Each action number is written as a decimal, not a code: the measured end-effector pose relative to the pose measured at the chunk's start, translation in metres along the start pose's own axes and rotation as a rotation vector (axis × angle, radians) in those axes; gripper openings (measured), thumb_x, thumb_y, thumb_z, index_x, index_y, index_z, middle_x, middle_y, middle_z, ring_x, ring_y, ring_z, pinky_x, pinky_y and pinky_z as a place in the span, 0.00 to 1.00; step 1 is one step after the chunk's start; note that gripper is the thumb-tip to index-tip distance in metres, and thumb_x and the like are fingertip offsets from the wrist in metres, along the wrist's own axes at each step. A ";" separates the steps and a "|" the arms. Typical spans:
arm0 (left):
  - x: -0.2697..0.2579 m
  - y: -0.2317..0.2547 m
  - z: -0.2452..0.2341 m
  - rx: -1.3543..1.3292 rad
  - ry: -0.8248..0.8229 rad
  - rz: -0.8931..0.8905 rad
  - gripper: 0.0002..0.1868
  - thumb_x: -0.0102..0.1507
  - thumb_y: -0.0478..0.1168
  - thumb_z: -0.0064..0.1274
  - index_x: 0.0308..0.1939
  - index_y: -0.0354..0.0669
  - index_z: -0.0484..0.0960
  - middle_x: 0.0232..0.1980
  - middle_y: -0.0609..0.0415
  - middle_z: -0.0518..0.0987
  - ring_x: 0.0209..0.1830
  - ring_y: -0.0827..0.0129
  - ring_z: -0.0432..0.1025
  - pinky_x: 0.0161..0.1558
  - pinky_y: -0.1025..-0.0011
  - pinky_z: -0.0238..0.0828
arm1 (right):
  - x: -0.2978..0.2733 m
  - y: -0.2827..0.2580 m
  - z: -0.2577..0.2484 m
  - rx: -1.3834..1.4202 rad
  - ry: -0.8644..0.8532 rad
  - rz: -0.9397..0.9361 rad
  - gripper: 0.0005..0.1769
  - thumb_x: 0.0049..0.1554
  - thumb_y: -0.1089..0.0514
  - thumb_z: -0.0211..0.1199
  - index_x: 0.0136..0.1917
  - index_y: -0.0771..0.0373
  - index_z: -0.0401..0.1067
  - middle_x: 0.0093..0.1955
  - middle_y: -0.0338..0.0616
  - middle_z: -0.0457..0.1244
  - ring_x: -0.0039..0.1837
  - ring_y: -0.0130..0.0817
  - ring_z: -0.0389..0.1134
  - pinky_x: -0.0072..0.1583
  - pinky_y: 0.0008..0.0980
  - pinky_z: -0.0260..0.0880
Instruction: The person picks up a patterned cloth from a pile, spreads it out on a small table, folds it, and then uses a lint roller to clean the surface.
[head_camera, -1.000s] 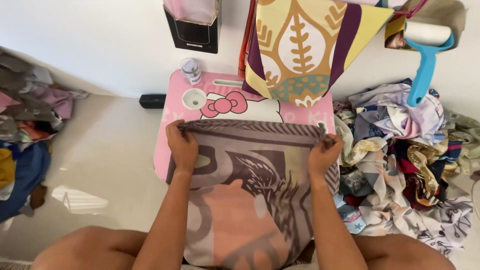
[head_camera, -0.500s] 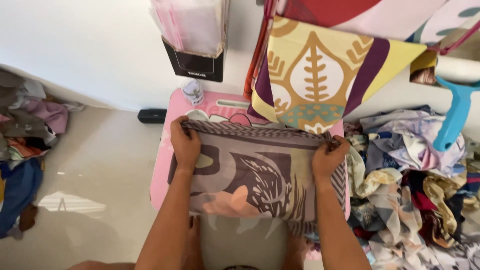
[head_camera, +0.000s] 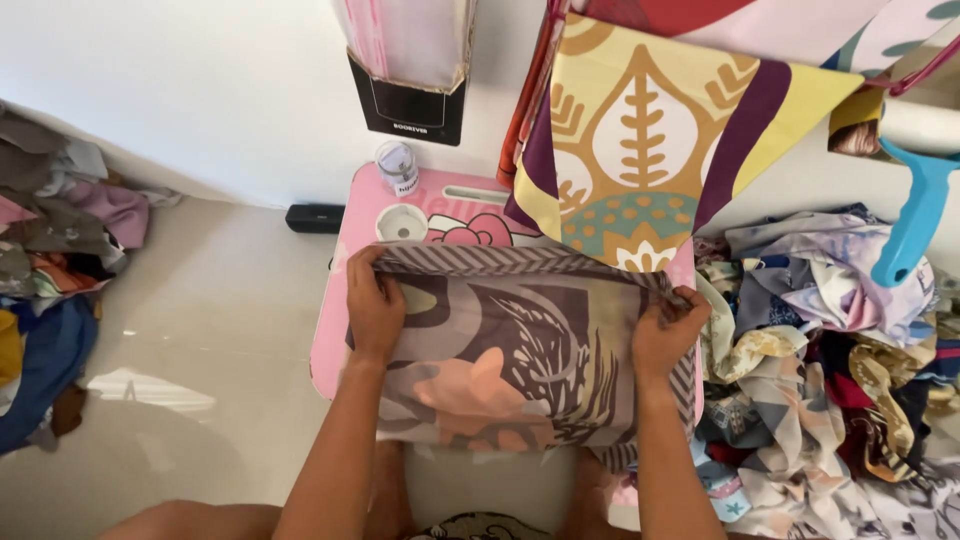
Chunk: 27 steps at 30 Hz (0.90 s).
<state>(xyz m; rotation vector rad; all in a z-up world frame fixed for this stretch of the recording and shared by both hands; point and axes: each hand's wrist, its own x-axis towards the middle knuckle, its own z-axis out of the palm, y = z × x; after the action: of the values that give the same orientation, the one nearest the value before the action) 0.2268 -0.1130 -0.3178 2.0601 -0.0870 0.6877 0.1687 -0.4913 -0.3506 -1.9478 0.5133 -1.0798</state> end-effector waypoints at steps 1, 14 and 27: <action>-0.003 -0.006 0.000 0.017 -0.002 0.001 0.24 0.59 0.21 0.43 0.58 0.37 0.73 0.56 0.47 0.71 0.61 0.49 0.71 0.61 0.62 0.73 | -0.004 0.004 0.000 0.002 -0.006 -0.004 0.22 0.54 0.76 0.57 0.60 0.67 0.63 0.52 0.55 0.58 0.50 0.46 0.66 0.53 0.36 0.69; 0.028 -0.029 0.021 0.046 0.018 -0.013 0.24 0.58 0.20 0.42 0.58 0.37 0.70 0.54 0.46 0.70 0.61 0.47 0.70 0.64 0.56 0.69 | 0.037 0.036 0.049 0.124 -0.062 -0.022 0.24 0.50 0.72 0.70 0.58 0.66 0.64 0.51 0.56 0.60 0.54 0.43 0.68 0.57 0.36 0.72; 0.000 -0.008 0.006 0.013 0.070 0.042 0.27 0.56 0.20 0.40 0.59 0.40 0.72 0.55 0.49 0.70 0.61 0.50 0.70 0.64 0.60 0.68 | 0.001 0.013 -0.003 0.222 -0.138 0.023 0.26 0.63 0.57 0.72 0.63 0.67 0.59 0.58 0.51 0.57 0.59 0.39 0.63 0.61 0.38 0.68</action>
<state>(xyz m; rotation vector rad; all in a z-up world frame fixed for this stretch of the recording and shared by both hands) 0.2318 -0.1129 -0.3265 2.0496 -0.0865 0.7875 0.1671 -0.5009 -0.3594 -1.8010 0.3257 -0.9382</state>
